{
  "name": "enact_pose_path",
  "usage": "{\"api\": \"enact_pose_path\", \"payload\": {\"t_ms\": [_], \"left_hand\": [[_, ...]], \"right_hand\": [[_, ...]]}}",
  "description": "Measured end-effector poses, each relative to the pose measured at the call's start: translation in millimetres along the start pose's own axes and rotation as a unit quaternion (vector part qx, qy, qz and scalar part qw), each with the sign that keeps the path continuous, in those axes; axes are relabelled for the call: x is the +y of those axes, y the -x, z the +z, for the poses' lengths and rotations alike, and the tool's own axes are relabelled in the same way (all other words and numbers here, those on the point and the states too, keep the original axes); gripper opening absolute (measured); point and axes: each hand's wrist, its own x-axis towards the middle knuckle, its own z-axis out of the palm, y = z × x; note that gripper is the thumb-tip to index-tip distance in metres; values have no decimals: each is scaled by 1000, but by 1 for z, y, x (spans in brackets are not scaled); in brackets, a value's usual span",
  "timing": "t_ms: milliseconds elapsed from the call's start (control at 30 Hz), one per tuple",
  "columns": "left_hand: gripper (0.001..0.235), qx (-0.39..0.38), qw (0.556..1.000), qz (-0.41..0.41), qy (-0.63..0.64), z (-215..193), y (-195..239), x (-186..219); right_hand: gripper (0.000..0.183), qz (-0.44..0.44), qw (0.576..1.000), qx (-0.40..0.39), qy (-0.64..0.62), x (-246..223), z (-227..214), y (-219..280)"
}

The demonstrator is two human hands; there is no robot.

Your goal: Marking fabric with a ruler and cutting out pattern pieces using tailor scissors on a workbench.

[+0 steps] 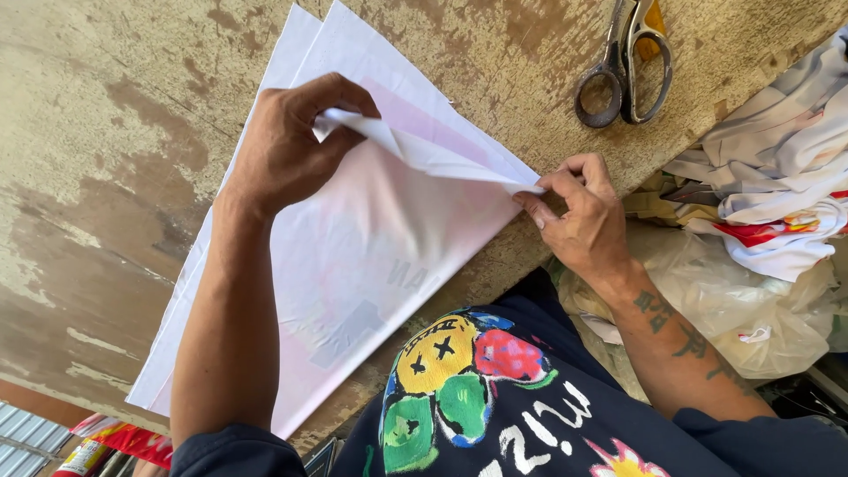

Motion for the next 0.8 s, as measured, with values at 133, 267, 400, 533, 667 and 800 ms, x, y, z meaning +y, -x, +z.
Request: {"api": "enact_pose_path", "payload": {"t_ms": [133,267,400,533,667,800], "left_hand": [[30,42,997,-48,-30,5,-12,-5],[49,72,993,-54,-75,15,-22,-16],[53,83,991,-63,-86,20,-25,-21],[57,116,985,-33,-124,24,-26,-29],[45,243,942,0,-230,10,12,-24],[23,385,900,-57,-195,31,142,-9]], "right_hand": [[42,14,1000,-6,13,-1,-6,-6],[42,44,999,7,24,-8,-6,-10],[43,49,998,6,50,-3,-3,-8],[42,51,998,10,38,-11,-9,-10],[53,13,999,36,3,-18,-15,-14],[34,-93,990,103,-3,-43,-9,-42]]}}
